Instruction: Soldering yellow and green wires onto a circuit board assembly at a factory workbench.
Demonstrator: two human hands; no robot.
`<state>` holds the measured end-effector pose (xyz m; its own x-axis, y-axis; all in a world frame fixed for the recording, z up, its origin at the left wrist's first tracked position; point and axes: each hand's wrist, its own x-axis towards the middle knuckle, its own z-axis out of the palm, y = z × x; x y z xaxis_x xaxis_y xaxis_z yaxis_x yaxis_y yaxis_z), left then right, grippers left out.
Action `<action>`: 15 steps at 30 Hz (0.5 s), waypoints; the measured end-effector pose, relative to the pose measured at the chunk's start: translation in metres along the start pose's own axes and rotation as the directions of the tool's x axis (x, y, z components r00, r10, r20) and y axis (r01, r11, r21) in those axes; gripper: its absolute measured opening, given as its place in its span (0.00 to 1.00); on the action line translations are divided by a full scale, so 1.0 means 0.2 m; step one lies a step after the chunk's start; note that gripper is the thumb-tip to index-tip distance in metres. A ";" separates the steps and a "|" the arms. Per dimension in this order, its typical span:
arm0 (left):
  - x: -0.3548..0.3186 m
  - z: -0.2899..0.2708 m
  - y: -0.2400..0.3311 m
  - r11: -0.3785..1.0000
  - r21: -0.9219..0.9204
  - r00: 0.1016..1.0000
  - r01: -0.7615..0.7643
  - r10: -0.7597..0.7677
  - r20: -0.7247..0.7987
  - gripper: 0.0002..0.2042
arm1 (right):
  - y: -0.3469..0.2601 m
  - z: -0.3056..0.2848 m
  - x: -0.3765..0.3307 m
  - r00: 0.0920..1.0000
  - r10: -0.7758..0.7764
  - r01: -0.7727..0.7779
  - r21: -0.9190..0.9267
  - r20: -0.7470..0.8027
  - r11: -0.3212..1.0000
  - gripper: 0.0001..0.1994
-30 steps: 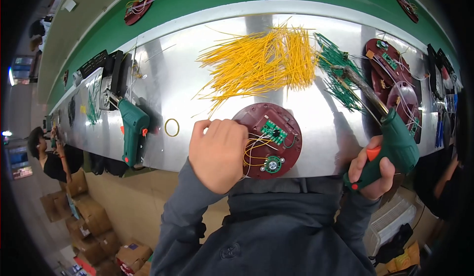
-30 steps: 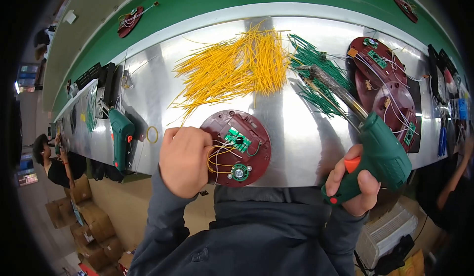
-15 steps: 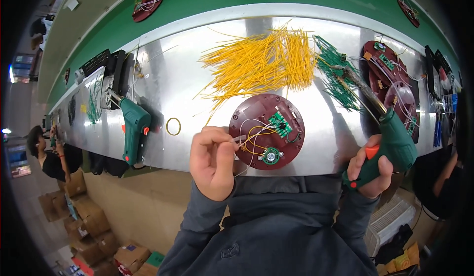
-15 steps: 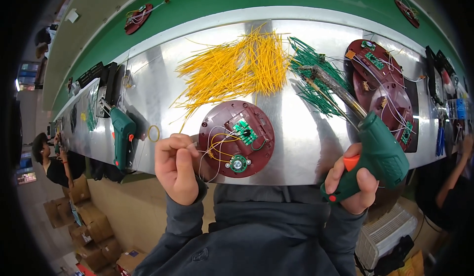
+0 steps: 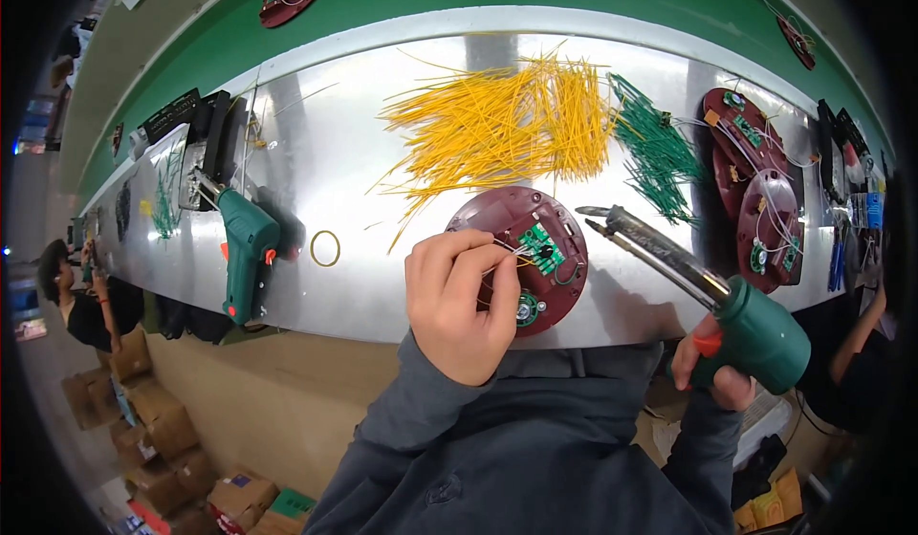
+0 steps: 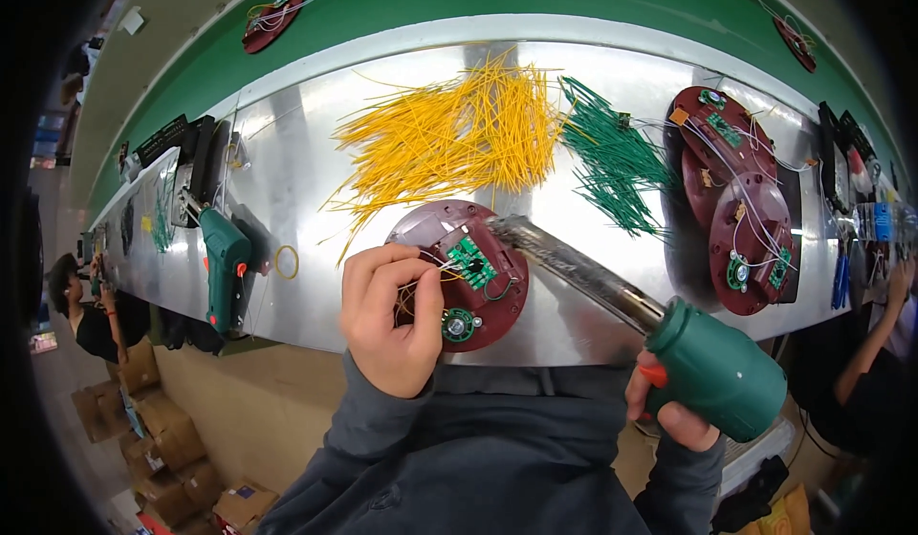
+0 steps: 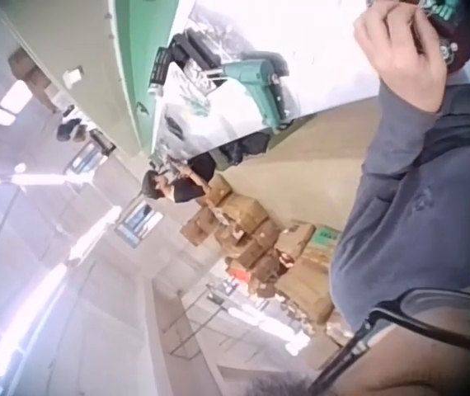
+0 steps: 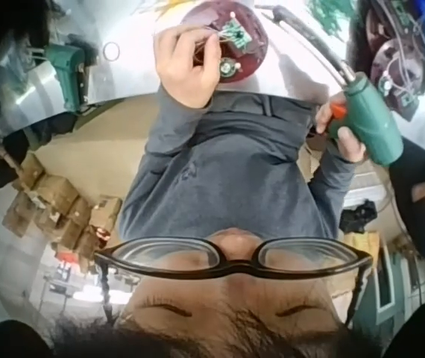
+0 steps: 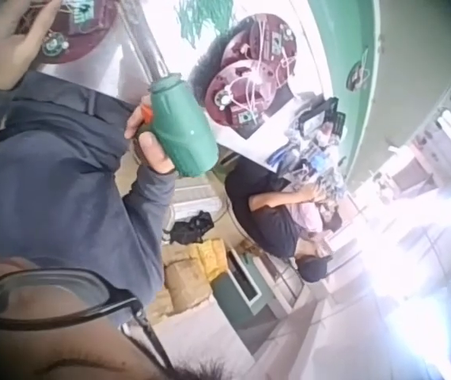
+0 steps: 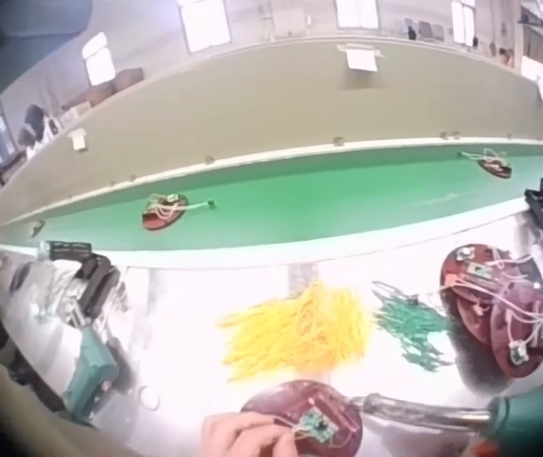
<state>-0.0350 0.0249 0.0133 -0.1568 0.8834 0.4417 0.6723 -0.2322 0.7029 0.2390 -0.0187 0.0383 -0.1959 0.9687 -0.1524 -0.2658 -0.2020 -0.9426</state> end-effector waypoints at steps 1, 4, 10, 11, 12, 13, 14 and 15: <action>0.00 0.01 0.00 1.000 -0.012 1.000 0.000 -0.001 -0.014 0.08 | -0.02 0.00 -0.01 1.000 0.024 -0.025 -0.036 -0.015 0.999 0.35; 0.00 0.01 -0.02 1.000 -0.025 1.000 0.015 -0.015 -0.017 0.08 | -0.07 0.01 -0.03 0.991 0.124 -0.129 -0.097 -0.052 0.987 0.29; 0.01 0.02 -0.03 0.999 0.009 0.999 -0.045 0.045 -0.010 0.08 | -0.09 -0.03 -0.02 0.979 0.201 -0.157 -0.569 0.014 0.807 0.23; 0.01 0.02 -0.03 0.999 0.014 0.999 -0.039 0.039 -0.008 0.08 | -0.08 -0.03 -0.03 0.986 0.146 -0.049 -0.695 0.081 0.717 0.23; 0.01 0.01 -0.03 0.999 0.025 0.999 -0.036 0.036 0.003 0.09 | -0.08 -0.04 -0.03 0.977 0.192 -0.069 -0.726 0.089 0.685 0.23; 0.01 0.01 -0.03 0.999 0.025 0.999 -0.038 0.038 0.011 0.09 | -0.08 -0.03 -0.04 0.979 0.202 -0.171 -0.607 -0.018 0.776 0.21; 0.01 0.01 -0.03 0.999 0.035 0.999 -0.029 0.029 0.013 0.09 | -0.09 -0.03 -0.04 0.974 0.215 -0.218 -0.540 -0.070 0.813 0.20; 0.01 0.01 -0.03 0.998 0.037 0.999 -0.042 0.041 0.016 0.08 | -0.09 -0.03 -0.05 0.966 0.228 -0.258 -0.467 -0.122 0.846 0.19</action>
<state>-0.0380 0.0297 0.0092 -0.1175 0.8794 0.4614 0.7048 -0.2535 0.6625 0.2508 -0.0233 0.0547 -0.1346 0.9075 -0.3980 0.2661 -0.3538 -0.8967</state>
